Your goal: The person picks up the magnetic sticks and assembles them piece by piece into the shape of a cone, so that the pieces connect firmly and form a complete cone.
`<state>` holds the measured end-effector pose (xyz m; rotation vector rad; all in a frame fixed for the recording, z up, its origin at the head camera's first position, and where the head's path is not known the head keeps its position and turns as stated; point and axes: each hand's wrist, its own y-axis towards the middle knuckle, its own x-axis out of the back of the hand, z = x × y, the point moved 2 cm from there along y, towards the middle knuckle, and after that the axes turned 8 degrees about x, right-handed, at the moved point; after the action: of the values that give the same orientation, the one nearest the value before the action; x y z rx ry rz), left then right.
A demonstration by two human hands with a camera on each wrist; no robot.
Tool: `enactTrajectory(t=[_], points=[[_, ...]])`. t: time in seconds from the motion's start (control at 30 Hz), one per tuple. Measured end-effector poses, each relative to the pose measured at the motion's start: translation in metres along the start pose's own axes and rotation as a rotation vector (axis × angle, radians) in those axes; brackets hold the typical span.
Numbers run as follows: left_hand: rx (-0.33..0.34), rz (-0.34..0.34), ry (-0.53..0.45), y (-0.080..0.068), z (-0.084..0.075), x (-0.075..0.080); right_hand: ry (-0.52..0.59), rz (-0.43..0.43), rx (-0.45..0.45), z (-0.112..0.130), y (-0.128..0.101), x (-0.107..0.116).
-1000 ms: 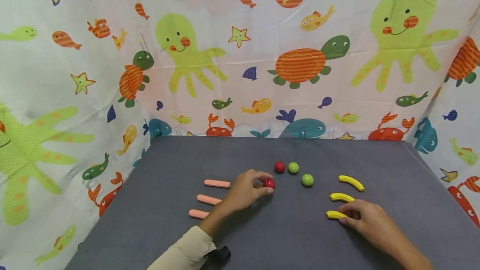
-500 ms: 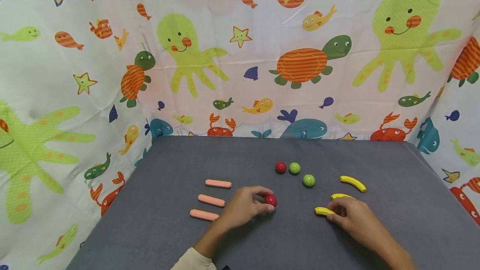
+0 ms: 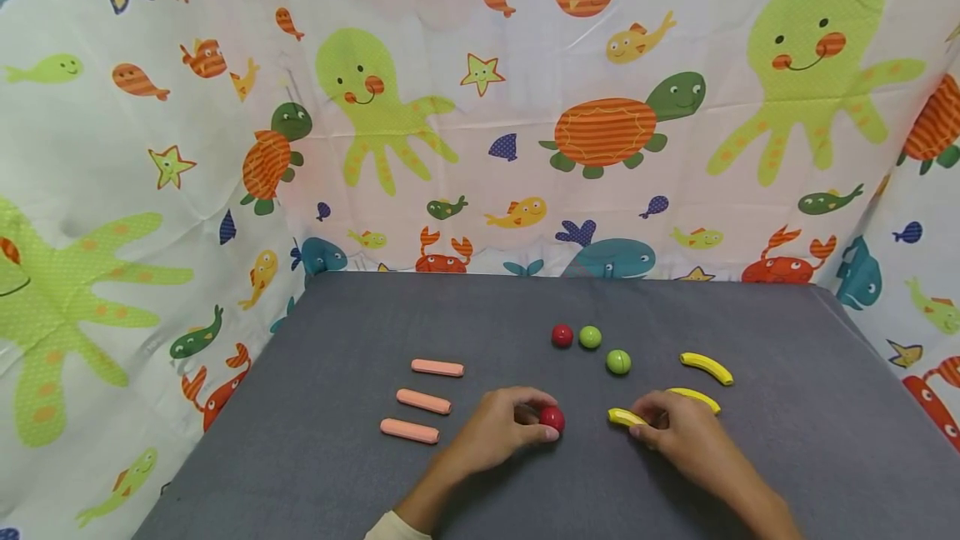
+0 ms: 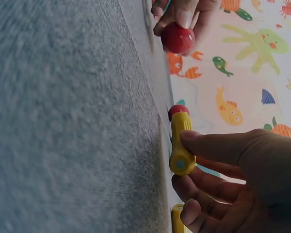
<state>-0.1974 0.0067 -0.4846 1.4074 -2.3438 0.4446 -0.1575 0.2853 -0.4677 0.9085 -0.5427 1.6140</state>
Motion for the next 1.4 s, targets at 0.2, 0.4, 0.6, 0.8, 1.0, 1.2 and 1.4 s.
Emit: enactTrajectory(t=[0.2,0.4,0.6,0.8,1.0,1.2,1.4], points=[[-0.006,0.017,0.025,0.003,-0.002,-0.004,0.039,0.040,-0.031,0.001,0.002,-0.004],[-0.008,0.027,0.038,0.008,-0.004,-0.008,0.046,0.081,-0.087,0.004,0.003,-0.007],[-0.040,0.022,0.087,0.014,-0.007,-0.013,0.069,0.099,-0.088,0.008,0.003,-0.009],[-0.058,0.030,0.101,0.018,-0.008,-0.017,0.091,0.120,-0.072,0.010,0.002,-0.012],[-0.049,0.043,0.107,0.018,-0.010,-0.018,0.084,0.128,-0.085,0.013,0.002,-0.014],[-0.041,0.064,0.094,0.019,-0.011,-0.021,0.072,0.111,-0.095,0.015,0.002,-0.017],[-0.035,0.068,0.103,0.019,-0.012,-0.021,0.083,0.111,-0.100,0.016,0.002,-0.018]])
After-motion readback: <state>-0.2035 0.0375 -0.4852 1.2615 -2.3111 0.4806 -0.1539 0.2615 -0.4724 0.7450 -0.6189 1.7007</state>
